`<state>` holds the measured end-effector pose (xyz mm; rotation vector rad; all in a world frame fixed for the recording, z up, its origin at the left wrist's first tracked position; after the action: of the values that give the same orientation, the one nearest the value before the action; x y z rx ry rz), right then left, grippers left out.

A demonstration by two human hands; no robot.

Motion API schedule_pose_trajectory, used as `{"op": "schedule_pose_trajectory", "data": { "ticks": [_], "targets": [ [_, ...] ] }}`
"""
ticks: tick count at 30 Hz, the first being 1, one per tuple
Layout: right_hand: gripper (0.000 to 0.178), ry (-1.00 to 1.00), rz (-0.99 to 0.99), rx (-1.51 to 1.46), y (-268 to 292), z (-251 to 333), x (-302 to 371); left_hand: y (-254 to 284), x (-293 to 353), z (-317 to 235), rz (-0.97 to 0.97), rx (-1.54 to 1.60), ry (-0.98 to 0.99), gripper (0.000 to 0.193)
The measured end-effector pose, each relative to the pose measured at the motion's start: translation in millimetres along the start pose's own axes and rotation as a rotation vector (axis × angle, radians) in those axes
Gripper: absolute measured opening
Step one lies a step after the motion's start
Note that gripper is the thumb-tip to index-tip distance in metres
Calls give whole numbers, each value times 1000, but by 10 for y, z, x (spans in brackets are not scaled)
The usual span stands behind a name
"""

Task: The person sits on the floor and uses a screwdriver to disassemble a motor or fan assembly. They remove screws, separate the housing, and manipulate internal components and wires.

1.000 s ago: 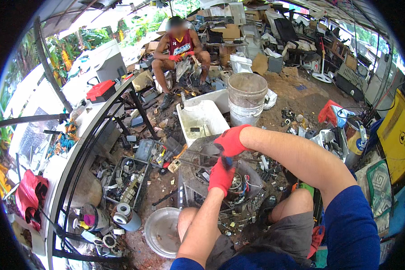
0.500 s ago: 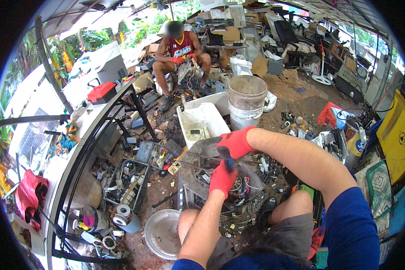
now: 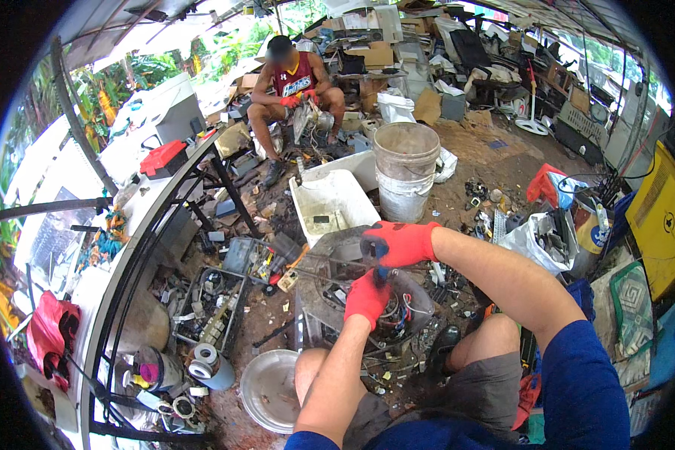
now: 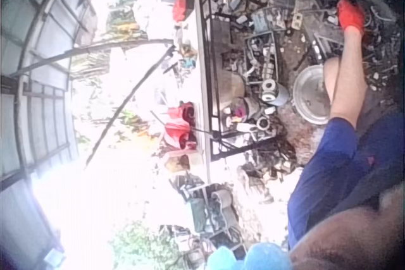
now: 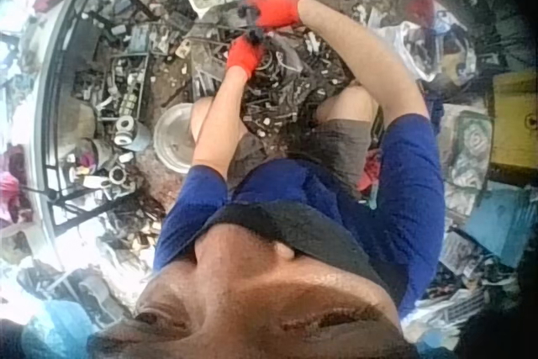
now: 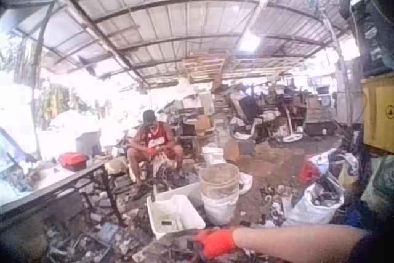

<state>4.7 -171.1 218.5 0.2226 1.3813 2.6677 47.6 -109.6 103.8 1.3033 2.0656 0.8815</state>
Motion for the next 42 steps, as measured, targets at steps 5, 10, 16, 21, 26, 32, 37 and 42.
{"op": "schedule_pose_trajectory", "data": {
  "ticks": [5, 10, 16, 21, 26, 32, 37, 42],
  "targets": [
    [55, -298, -141, 116, 13, 13, 103, 41, 33, 63, -32, -16, 32, 37],
    [54, -90, -31, 142, -49, -78, 85, -79, -6, -68, 65, 7, -31, 36],
    [57, -311, -248, 39, 33, -3, 245, 3, 17, 34, -8, -26, -1, 40],
    [52, -91, -365, -16, -26, 103, 460, -76, -21, 57, 15, 53, -52, 45],
    [48, -52, -585, -104, 89, 90, 841, -220, -17, 153, 27, -8, -45, 46],
    [41, -72, -854, -374, 274, -207, 1406, -173, -47, 72, 111, 75, -65, 50],
    [28, 150, -1559, -793, 362, -727, 2337, -168, -35, 15, 24, -109, -101, 51],
    [30, 465, -1857, -674, 533, -762, 2794, -86, 157, -390, 90, -436, -308, 64]
  ]
}}
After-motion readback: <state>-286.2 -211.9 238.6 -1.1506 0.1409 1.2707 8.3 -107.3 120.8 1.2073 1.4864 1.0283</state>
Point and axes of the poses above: each hand's wrist, its own x-axis away from the middle knuckle, its own y-axis out of the back of the hand, z = x × y, the point moved 9 cm from there along -x, towards the middle knuckle, and after that the axes turned 12 degrees about -x, right-handed, at the moved point
